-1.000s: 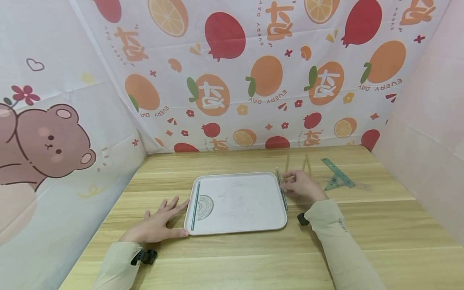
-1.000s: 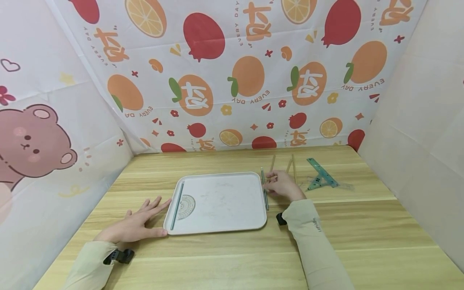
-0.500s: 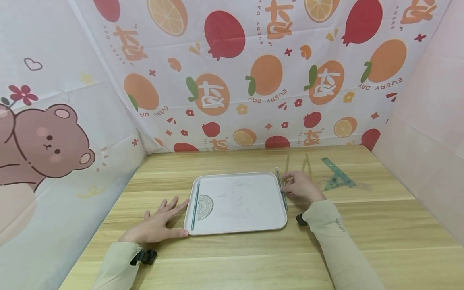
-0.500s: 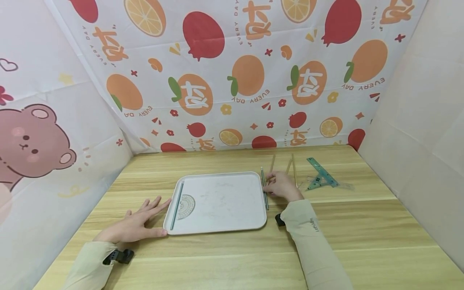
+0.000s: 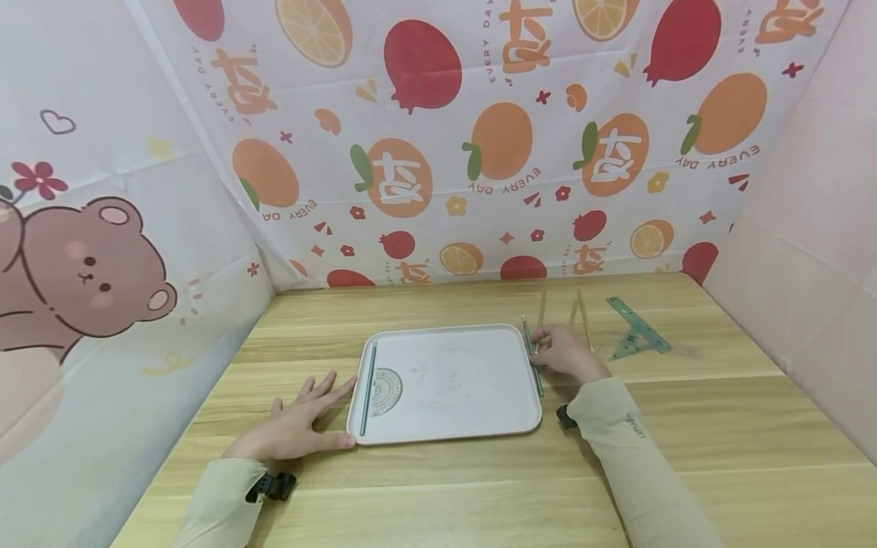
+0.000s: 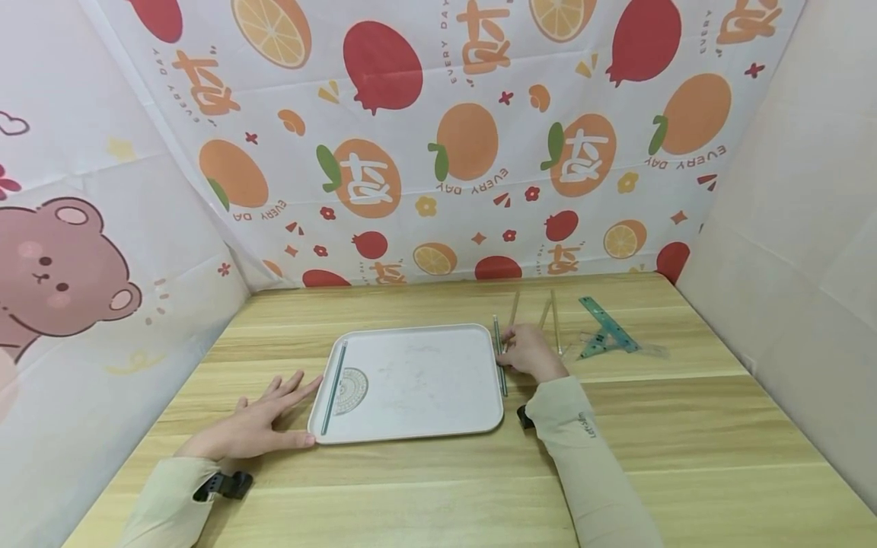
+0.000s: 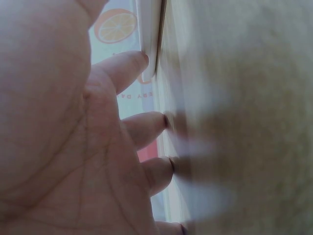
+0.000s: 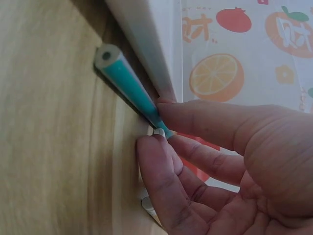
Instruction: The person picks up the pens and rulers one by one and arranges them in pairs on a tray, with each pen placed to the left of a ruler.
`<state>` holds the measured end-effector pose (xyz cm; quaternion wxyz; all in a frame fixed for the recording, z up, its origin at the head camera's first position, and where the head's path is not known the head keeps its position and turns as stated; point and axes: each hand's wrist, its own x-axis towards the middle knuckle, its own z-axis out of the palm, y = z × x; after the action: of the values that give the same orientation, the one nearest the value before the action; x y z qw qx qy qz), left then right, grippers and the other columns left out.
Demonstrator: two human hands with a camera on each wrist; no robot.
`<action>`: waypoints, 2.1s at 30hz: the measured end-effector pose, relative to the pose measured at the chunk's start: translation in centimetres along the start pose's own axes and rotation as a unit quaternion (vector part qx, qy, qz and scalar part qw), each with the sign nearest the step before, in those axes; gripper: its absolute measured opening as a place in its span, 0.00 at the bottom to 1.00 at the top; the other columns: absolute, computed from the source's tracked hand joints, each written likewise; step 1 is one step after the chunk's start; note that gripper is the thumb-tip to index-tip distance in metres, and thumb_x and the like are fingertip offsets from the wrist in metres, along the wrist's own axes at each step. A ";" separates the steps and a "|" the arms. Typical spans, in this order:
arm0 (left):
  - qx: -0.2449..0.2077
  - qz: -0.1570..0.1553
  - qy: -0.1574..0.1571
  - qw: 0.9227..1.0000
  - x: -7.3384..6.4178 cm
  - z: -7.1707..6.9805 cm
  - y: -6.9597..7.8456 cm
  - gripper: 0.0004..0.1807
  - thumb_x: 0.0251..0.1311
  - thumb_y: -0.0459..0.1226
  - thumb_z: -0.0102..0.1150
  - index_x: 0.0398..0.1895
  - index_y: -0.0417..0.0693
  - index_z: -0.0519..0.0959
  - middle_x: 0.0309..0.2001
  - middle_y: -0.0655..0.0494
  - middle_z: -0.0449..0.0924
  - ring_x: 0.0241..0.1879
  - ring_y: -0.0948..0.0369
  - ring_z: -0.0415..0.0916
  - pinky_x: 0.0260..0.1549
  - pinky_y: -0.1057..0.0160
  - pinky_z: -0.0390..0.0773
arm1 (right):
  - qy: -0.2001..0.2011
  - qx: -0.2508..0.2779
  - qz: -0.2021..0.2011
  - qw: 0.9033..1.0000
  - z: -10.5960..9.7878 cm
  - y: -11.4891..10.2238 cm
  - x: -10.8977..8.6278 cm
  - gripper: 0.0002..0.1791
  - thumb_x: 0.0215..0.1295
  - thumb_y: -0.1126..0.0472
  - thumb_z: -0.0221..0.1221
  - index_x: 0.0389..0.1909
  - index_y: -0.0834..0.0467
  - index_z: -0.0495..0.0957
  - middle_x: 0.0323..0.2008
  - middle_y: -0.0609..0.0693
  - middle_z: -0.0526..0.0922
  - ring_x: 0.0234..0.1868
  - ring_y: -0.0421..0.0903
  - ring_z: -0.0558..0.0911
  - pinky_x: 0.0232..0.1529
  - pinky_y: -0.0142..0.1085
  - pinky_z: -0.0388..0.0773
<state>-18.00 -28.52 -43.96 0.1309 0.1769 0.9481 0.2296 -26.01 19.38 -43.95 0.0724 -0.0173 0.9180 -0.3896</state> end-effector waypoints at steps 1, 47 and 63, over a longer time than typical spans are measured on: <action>-0.001 -0.001 -0.001 1.000 0.0 0.0 0.0 0.57 0.60 0.65 0.72 0.88 0.65 0.55 0.87 0.32 0.41 0.83 0.22 0.31 0.61 0.06 0.31 | 0.000 -0.002 -0.001 1.000 0.0 0.0 0.0 0.21 0.67 0.66 0.70 0.60 0.66 0.81 0.35 0.54 0.84 0.26 0.44 0.84 0.30 0.32 0.81; -0.002 0.001 0.002 1.000 -0.1 -0.1 0.1 0.57 0.60 0.65 0.72 0.88 0.66 0.55 0.87 0.33 0.41 0.83 0.23 0.31 0.62 0.07 0.31 | -0.041 -0.040 -0.009 0.998 -1.1 0.5 -0.2 0.25 0.66 0.66 0.66 0.62 0.71 0.79 0.51 0.67 0.87 0.33 0.46 0.89 0.40 0.39 0.87; -0.006 -0.003 -0.004 1.000 -0.2 -0.1 0.1 0.56 0.60 0.65 0.71 0.88 0.67 0.54 0.88 0.34 0.40 0.83 0.24 0.30 0.63 0.08 0.31 | -0.068 0.002 -0.003 0.998 -1.6 0.4 -1.1 0.24 0.71 0.67 0.62 0.66 0.71 0.76 0.46 0.61 0.87 0.34 0.44 0.84 0.37 0.34 0.84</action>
<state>-17.83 -28.50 -43.79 0.1369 0.1740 0.9466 0.2345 -25.18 20.89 -43.07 0.1341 -0.0461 0.9099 -0.3898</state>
